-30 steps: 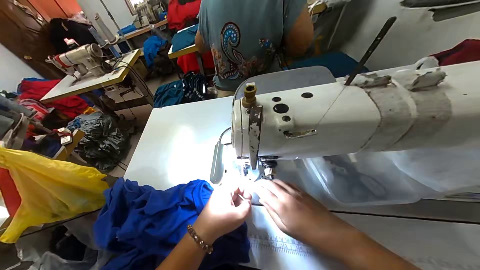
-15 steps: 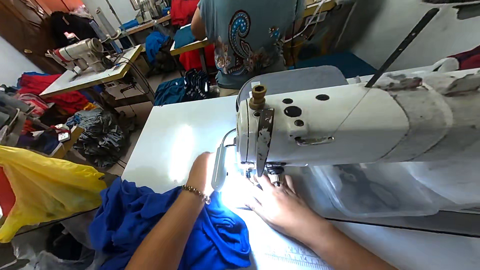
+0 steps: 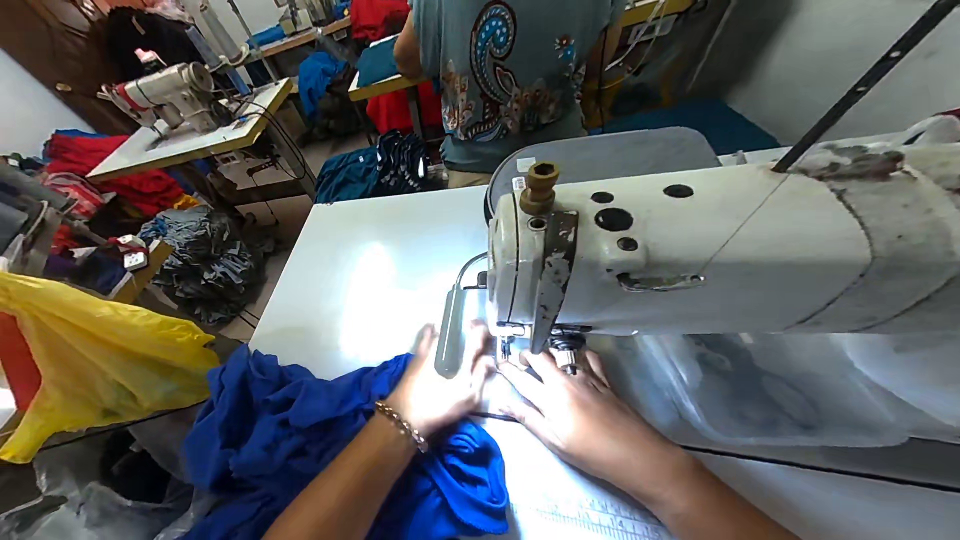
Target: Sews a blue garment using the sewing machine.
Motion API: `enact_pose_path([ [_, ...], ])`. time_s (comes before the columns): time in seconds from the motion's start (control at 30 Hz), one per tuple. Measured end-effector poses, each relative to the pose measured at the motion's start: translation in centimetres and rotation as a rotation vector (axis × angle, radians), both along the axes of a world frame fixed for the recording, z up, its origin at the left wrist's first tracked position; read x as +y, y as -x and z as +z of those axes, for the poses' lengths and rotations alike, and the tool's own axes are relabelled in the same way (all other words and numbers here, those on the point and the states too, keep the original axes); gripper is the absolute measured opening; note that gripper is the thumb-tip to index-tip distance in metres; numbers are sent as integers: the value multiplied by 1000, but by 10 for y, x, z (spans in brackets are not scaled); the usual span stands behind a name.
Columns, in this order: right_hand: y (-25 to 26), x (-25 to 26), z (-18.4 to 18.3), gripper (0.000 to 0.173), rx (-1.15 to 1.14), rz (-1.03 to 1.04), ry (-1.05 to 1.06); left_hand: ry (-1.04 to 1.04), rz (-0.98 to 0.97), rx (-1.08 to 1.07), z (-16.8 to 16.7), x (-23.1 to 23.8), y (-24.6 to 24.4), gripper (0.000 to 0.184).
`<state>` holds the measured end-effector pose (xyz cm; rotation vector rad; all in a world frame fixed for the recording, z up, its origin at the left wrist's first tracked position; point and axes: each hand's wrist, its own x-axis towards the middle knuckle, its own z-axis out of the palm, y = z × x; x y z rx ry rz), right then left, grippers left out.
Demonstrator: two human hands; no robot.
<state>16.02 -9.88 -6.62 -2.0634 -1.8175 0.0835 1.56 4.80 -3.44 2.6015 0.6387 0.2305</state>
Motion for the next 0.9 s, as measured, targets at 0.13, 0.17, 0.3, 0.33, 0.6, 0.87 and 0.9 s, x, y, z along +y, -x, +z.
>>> enact_pose_path([
  [0.13,-3,0,-6,60,-41,23,-72,-89,63,339,-5,12,-1,55],
  [0.17,-4,-1,-5,60,-46,26,-70,-108,120,394,2,20,-2,56],
  [0.3,-4,-3,-2,60,-36,33,-35,-124,299,455,35,34,-11,58],
  [0.33,-5,-2,-3,59,-34,38,-50,-136,283,352,35,34,-11,54],
  [0.6,-7,-1,-5,63,-37,48,-64,-326,-70,42,4,54,-15,18],
  [0.87,-10,-2,-3,63,-29,52,2,-304,33,404,40,58,-28,35],
  [0.9,-10,-2,-4,62,-33,52,-6,-276,80,399,42,63,-27,32],
])
